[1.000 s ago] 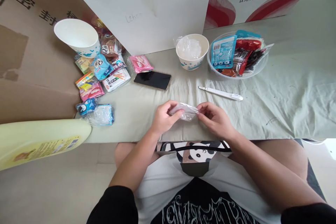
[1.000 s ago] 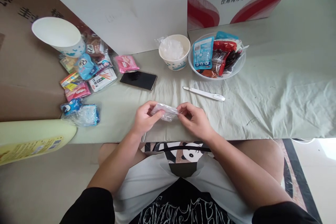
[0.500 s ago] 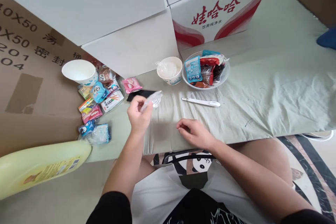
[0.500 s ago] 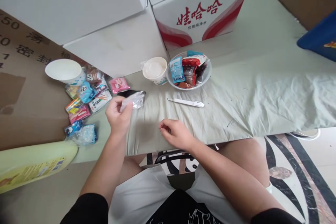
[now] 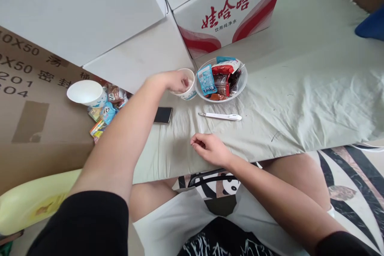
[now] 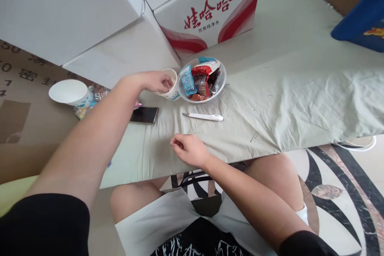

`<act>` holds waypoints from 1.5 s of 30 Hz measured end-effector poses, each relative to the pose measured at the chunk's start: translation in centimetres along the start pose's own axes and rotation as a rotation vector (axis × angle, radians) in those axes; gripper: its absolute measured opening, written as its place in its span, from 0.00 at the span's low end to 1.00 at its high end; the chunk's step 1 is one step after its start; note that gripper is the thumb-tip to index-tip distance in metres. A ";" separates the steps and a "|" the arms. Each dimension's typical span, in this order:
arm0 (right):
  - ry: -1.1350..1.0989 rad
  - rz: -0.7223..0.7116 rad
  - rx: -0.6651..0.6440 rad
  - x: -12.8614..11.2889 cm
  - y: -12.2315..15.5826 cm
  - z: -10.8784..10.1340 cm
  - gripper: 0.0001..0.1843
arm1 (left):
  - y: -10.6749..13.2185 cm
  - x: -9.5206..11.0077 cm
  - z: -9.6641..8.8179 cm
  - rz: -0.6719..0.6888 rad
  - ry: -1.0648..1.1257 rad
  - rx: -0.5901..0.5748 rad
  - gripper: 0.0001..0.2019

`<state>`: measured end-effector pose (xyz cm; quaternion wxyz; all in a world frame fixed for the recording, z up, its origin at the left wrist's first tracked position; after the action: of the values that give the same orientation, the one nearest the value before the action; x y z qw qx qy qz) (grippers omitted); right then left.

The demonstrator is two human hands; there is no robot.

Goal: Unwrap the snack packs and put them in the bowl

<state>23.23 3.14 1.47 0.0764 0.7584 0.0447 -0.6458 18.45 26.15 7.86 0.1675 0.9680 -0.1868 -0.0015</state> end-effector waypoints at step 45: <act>0.493 -0.343 0.389 -2.8 0.8 -8.7 0.14 | 20.4 -10.9 11.3 -0.360 1.343 0.954 0.24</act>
<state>31.37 3.93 5.60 -0.1920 0.8732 0.0646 -0.4432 0.25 8.64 3.16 -0.1866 0.7452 0.1290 0.6271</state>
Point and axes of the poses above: each hand's wrist, its own y-axis away from the middle knuckle, its own z-axis out of the palm, x = y × z, the point moved 8 cm from there along -y, towards the middle knuckle, and after that the axes turned 14 degrees about x, right-handed, at the moved point
